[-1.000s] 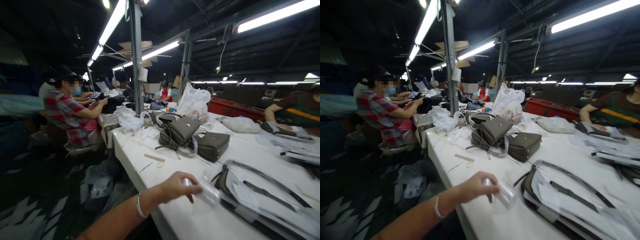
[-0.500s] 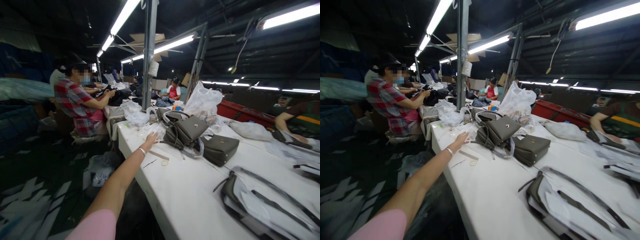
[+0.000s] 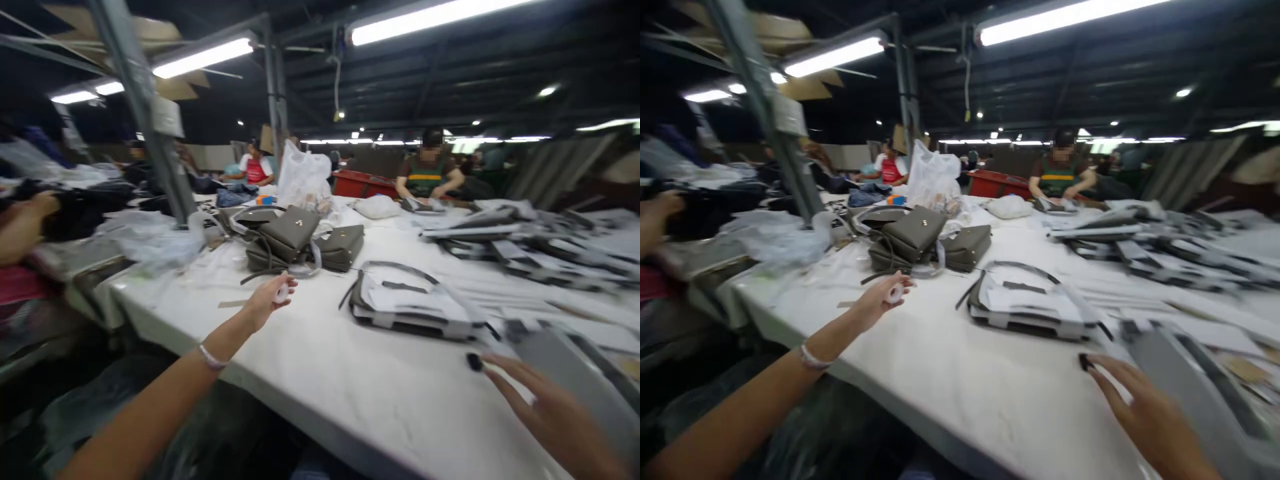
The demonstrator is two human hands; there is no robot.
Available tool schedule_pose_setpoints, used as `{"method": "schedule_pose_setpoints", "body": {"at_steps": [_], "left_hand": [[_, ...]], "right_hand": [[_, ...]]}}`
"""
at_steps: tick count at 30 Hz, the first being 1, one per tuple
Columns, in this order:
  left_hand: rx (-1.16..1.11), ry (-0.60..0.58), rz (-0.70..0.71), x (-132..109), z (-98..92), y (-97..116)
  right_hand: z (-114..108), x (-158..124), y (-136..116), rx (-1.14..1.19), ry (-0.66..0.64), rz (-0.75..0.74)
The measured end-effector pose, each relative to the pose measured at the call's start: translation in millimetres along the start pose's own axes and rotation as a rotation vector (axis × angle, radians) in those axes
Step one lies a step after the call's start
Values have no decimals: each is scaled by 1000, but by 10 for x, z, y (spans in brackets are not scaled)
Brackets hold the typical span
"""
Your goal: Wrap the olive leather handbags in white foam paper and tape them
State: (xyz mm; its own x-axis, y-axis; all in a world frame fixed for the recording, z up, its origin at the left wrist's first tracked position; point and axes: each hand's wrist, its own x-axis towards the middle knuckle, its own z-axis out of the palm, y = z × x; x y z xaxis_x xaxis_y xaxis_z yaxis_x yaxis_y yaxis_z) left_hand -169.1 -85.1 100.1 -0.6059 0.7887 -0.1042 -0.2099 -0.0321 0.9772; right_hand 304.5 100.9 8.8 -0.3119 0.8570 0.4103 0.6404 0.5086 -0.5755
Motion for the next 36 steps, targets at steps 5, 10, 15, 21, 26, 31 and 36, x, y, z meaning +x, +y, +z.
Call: {"method": "schedule_pose_setpoints", "body": {"at_steps": [5, 10, 15, 21, 26, 31, 36], "left_hand": [[-94, -422, -273, -374, 943, -237], [-180, -673, -450, -507, 1787, -524], [-148, -779, -412, -378, 2381, -825], [-132, -841, -387, -245, 2679, -1151], [-189, -887, -412, -241, 2647, -1326], [-223, -935, -327, -256, 2560, -1319], [-160, -878, -53, -233, 2562, -1366]], "right_hand": [[-141, -115, -7, -210, -165, 19], [54, -46, -114, -287, -134, 107], [206, 111, -233, -261, -63, 157], [348, 128, -235, -34, -117, -14], [376, 89, -158, 232, -106, -2], [349, 95, -213, 480, -69, 140], [295, 99, -303, 818, -59, 346]]}}
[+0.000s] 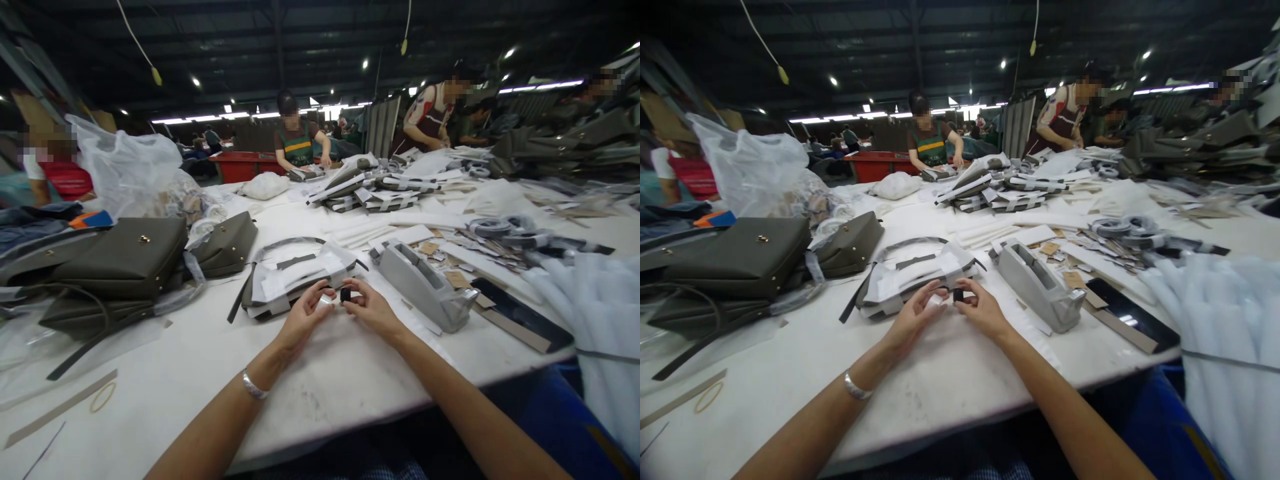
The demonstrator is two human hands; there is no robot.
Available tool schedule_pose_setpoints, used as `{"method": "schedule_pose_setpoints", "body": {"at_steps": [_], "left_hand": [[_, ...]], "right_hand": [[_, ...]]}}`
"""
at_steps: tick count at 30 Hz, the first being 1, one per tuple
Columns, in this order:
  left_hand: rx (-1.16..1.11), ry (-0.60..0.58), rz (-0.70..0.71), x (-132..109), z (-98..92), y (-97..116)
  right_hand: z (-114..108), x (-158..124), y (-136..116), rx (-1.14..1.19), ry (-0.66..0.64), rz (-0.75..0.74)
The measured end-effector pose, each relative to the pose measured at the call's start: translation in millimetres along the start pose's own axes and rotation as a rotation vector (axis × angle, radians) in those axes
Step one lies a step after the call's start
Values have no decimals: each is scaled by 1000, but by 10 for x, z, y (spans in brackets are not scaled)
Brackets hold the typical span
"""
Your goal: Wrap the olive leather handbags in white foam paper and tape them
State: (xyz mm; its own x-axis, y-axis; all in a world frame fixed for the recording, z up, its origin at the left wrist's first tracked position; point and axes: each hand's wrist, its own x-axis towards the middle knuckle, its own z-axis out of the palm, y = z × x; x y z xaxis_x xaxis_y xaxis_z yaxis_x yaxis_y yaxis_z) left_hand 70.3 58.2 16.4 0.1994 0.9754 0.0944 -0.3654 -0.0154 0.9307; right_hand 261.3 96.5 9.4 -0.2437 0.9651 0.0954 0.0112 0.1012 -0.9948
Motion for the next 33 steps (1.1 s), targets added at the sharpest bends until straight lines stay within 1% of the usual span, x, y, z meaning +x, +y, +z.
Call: {"method": "schedule_pose_setpoints", "body": {"at_steps": [3, 6, 9, 15, 19, 22, 24, 29, 33], "left_hand": [[111, 27, 115, 39, -24, -34], [193, 33, 175, 54, -41, -39], [267, 31, 209, 52, -51, -39], [368, 39, 254, 37, -47, -75], [360, 61, 255, 2, -11, -48], [303, 70, 212, -2, 2, -18], [237, 75, 153, 6, -3, -18], [-8, 110, -87, 16, -23, -66], [-219, 98, -253, 12, -11, -38]], "right_hand": [[-16, 2, -22, 36, -24, -22], [-24, -2, -38, 34, -85, -61], [-4, -22, -55, 61, -146, -65], [76, -68, -53, 248, -264, 8], [102, -81, -33, 255, -287, 15], [94, -78, -37, 242, -264, 1], [78, -78, -53, 221, -237, -10], [46, -103, -89, 192, -198, -1], [48, -122, -97, 329, -169, 71]]}}
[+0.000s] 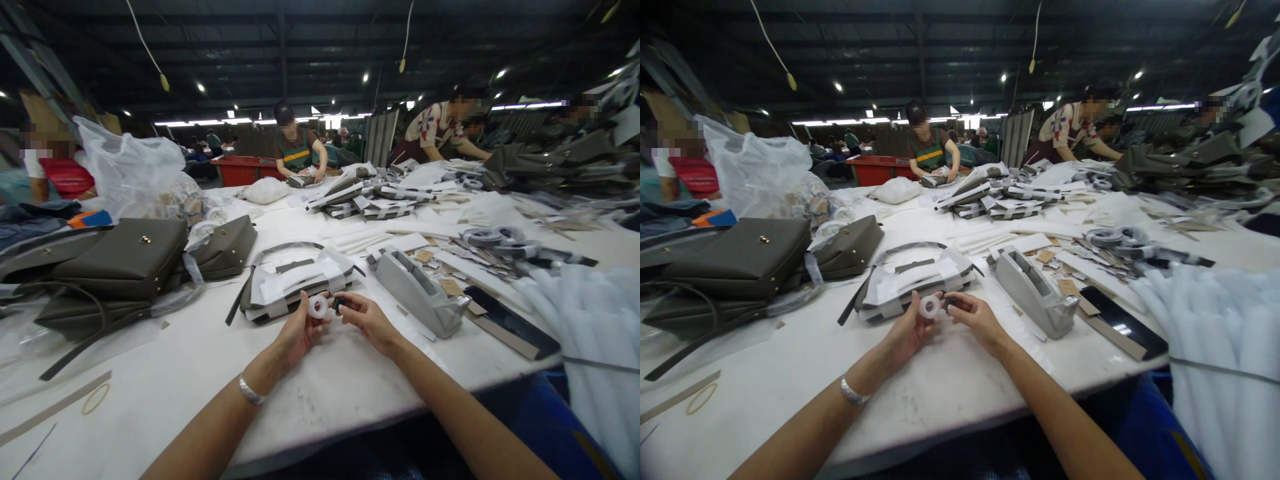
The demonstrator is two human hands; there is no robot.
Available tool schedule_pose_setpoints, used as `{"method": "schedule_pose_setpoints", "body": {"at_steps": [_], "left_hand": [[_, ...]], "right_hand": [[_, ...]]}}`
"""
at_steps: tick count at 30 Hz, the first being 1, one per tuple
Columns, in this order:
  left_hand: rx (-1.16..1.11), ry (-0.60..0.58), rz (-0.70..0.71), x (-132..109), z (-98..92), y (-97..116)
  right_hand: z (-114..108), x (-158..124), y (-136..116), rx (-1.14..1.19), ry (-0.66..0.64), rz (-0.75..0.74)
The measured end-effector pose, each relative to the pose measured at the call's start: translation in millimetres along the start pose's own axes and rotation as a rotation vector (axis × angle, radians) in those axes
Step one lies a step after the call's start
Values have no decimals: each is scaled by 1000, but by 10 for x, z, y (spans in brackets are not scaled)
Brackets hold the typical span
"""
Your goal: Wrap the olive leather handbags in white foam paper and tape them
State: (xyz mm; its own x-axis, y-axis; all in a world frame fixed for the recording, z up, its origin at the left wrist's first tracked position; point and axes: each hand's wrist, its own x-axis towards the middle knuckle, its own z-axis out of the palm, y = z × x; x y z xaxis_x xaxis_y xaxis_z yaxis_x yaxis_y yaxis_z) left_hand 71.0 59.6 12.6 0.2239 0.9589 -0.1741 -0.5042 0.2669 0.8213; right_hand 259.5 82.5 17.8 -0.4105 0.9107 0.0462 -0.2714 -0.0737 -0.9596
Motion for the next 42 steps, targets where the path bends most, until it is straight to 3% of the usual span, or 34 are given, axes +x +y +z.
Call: {"method": "schedule_pose_setpoints", "body": {"at_steps": [5, 13, 20, 35, 42], "left_hand": [[-179, -42, -64, -34, 24, 108], [-139, 7, -174, -43, 46, 78], [-100, 118, -115, -33, 46, 22], [71, 11, 7, -57, 8, -15], [191, 52, 67, -68, 34, -2]], "right_hand": [[-18, 13, -36, 198, 65, 61], [-49, 26, -22, 111, 131, 60], [-6, 2, -31, 157, 68, 61], [-47, -10, -83, 222, 69, 35], [0, 10, -40, 1, 99, -89]]}}
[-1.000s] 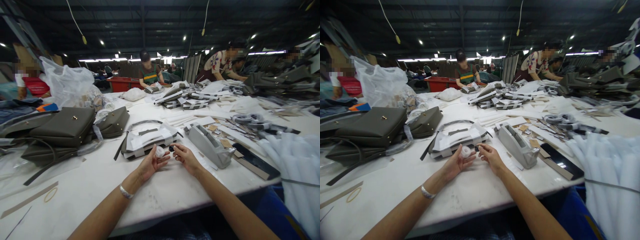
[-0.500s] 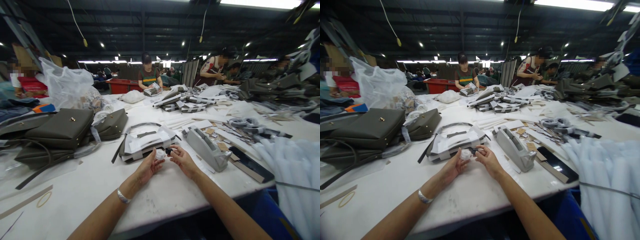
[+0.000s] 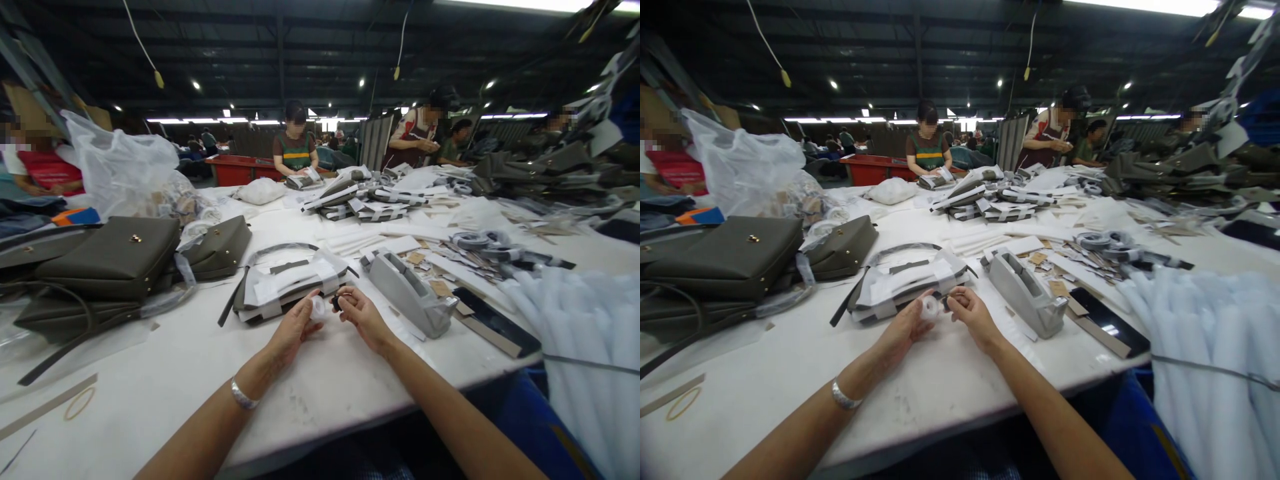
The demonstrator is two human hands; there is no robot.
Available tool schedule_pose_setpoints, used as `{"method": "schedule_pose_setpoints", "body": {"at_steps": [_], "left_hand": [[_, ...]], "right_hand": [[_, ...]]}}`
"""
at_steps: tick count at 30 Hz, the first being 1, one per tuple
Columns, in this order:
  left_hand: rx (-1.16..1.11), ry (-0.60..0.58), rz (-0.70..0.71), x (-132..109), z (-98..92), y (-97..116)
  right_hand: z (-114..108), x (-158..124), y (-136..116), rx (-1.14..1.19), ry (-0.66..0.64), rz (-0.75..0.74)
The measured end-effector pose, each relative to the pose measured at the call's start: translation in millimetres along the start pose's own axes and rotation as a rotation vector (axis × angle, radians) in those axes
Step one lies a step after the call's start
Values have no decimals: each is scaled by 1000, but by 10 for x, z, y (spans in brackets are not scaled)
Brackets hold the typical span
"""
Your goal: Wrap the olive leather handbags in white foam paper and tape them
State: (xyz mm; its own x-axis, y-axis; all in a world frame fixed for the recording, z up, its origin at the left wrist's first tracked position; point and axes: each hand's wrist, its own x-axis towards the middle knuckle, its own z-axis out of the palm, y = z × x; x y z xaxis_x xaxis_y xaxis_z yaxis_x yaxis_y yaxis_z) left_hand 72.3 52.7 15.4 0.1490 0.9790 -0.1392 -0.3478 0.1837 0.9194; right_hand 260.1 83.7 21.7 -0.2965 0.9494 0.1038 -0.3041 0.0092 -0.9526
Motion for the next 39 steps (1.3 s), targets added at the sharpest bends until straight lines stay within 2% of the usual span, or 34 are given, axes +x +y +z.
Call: {"method": "schedule_pose_setpoints", "body": {"at_steps": [7, 12, 17, 24, 29, 39], "left_hand": [[105, -17, 31, 11, 8, -33], [150, -33, 26, -8, 19, -23], [139, -43, 13, -4, 14, -21], [-16, -164, -9, 2, 23, -11], [10, -106, 28, 22, -24, 12], [97, -105, 62, 29, -64, 16]], "right_hand": [[-41, 16, 104, -255, -22, -96], [-36, -9, 121, -496, -74, -283], [-4, -40, 95, -576, -97, -421], [-27, -43, 43, -641, 2, -399], [-19, -61, 41, -612, -71, -442], [-51, -45, 71, -647, -11, -397]]}}
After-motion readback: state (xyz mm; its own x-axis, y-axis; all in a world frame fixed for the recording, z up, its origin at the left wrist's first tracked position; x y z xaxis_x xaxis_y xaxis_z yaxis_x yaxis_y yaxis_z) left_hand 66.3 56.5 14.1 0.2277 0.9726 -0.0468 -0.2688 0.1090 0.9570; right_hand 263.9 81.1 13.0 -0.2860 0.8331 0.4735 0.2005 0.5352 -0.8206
